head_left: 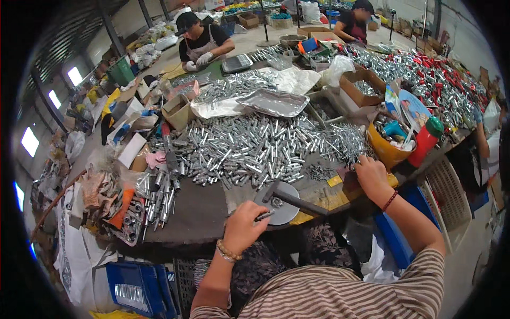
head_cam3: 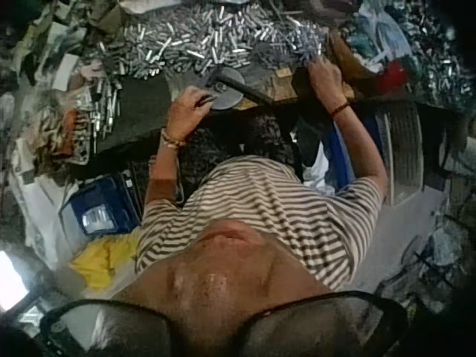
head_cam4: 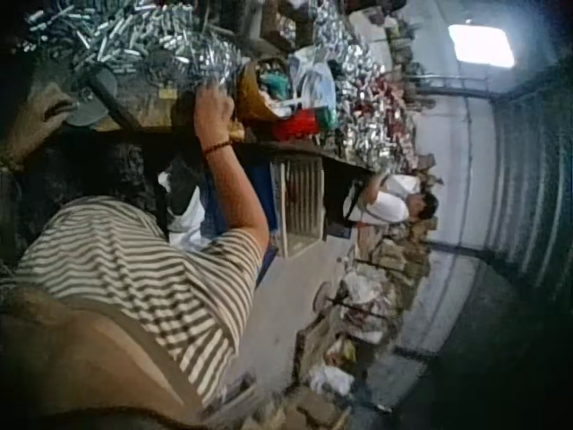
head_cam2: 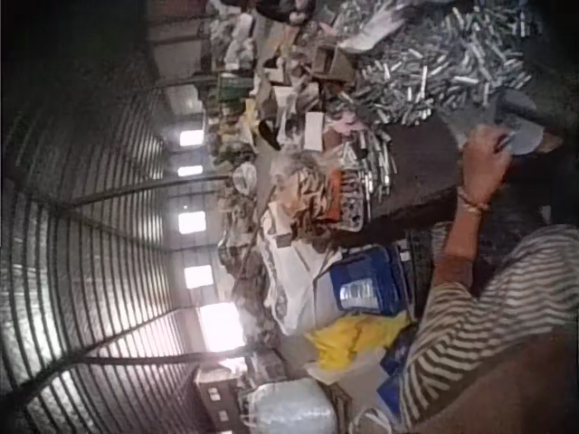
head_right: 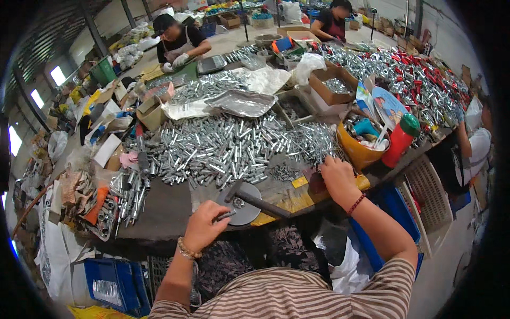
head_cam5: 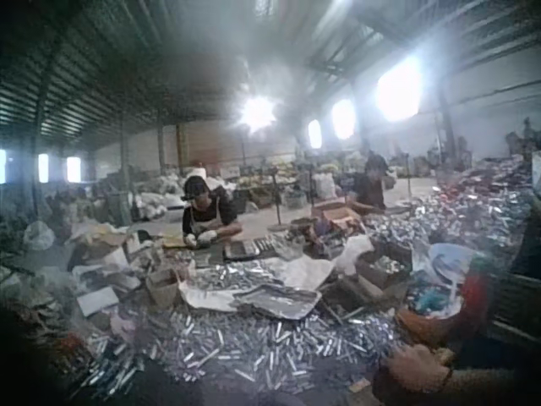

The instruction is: The person assembles metal fasteners by hand and with a metal tool on a small round stand, arranges them into a metal tray, and empties the tray onto the table.

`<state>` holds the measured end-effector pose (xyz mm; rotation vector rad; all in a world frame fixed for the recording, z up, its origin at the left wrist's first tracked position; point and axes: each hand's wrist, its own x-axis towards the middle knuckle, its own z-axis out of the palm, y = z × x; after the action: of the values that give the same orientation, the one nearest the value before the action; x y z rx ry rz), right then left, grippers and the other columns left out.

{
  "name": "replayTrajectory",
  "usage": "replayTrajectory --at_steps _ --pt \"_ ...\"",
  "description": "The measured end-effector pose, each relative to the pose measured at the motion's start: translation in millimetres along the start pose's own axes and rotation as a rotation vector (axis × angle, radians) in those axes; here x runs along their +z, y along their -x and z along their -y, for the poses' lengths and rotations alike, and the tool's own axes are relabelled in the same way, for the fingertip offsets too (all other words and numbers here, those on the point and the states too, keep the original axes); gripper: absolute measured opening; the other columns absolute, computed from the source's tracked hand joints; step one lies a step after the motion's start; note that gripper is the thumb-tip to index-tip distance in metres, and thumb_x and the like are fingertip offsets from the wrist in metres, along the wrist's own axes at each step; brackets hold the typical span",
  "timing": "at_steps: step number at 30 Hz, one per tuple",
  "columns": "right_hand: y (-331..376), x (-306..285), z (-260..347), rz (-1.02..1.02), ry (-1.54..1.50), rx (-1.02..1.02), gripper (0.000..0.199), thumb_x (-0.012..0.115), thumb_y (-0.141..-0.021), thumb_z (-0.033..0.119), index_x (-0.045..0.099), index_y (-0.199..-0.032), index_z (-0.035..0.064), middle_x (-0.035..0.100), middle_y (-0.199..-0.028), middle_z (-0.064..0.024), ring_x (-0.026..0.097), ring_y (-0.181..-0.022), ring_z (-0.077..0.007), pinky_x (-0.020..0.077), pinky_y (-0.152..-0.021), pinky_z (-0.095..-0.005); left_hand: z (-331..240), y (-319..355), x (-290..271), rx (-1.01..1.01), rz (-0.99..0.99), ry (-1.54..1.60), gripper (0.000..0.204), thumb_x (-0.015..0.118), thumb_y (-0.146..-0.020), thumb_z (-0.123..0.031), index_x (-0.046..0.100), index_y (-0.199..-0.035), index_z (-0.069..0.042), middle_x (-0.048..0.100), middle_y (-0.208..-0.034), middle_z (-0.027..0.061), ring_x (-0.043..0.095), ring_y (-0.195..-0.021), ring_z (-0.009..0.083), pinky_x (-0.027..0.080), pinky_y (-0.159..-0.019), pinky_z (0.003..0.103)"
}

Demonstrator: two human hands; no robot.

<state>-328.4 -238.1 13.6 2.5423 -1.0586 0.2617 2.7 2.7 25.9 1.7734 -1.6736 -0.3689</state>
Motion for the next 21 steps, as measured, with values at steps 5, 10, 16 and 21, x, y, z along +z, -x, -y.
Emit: replayTrajectory --at_steps 5,10,16,21 --pt "-14 -3 0 0.029 -0.009 0.001 0.005 0.065 -0.086 0.012 0.070 -0.086 0.0115 0.064 -0.096 -0.0076 0.067 -0.094 -0.0267 0.0552 -0.076 -0.0413 6 -5 9 0.017 -0.103 -0.023 0.016 0.076 -0.088 -0.017 0.075 -0.101 -0.008 0.066 -0.096 0.0088 0.065 -0.095 0.0322 0.053 -0.081 0.043" --pt "-38 -32 28 -0.107 -0.391 0.017 0.012 0.072 -0.087 0.012 0.065 -0.094 0.0059 0.067 -0.092 -0.0094 0.069 -0.088 -0.0283 0.0554 -0.075 -0.0407 9 -12 10 0.042 -0.135 -0.028 0.014 0.076 -0.088 -0.018 0.075 -0.099 -0.009 0.065 -0.095 0.0076 0.065 -0.094 0.0311 0.053 -0.078 0.043" --pt "-37 -30 113 -0.120 -1.581 0.410 0.016 0.073 -0.088 0.006 0.063 -0.100 0.0024 0.071 -0.092 -0.0147 0.071 -0.081 -0.0283 0.0555 -0.073 -0.0334 9 -6 15 0.009 -0.172 -0.031 0.013 0.077 -0.088 -0.019 0.076 -0.097 -0.011 0.065 -0.094 0.0065 0.065 -0.093 0.0299 0.052 -0.078 0.043" --pt "-14 -45 153 0.022 -1.383 0.119 0.016 0.072 -0.083 0.002 0.067 -0.098 0.0028 0.069 -0.094 -0.0161 0.070 -0.084 -0.0323 0.0557 -0.073 -0.0381 6 2 18 -0.035 -0.140 0.013 0.013 0.077 -0.088 -0.020 0.076 -0.098 -0.012 0.065 -0.094 0.0063 0.065 -0.094 0.0301 0.052 -0.079 0.042"
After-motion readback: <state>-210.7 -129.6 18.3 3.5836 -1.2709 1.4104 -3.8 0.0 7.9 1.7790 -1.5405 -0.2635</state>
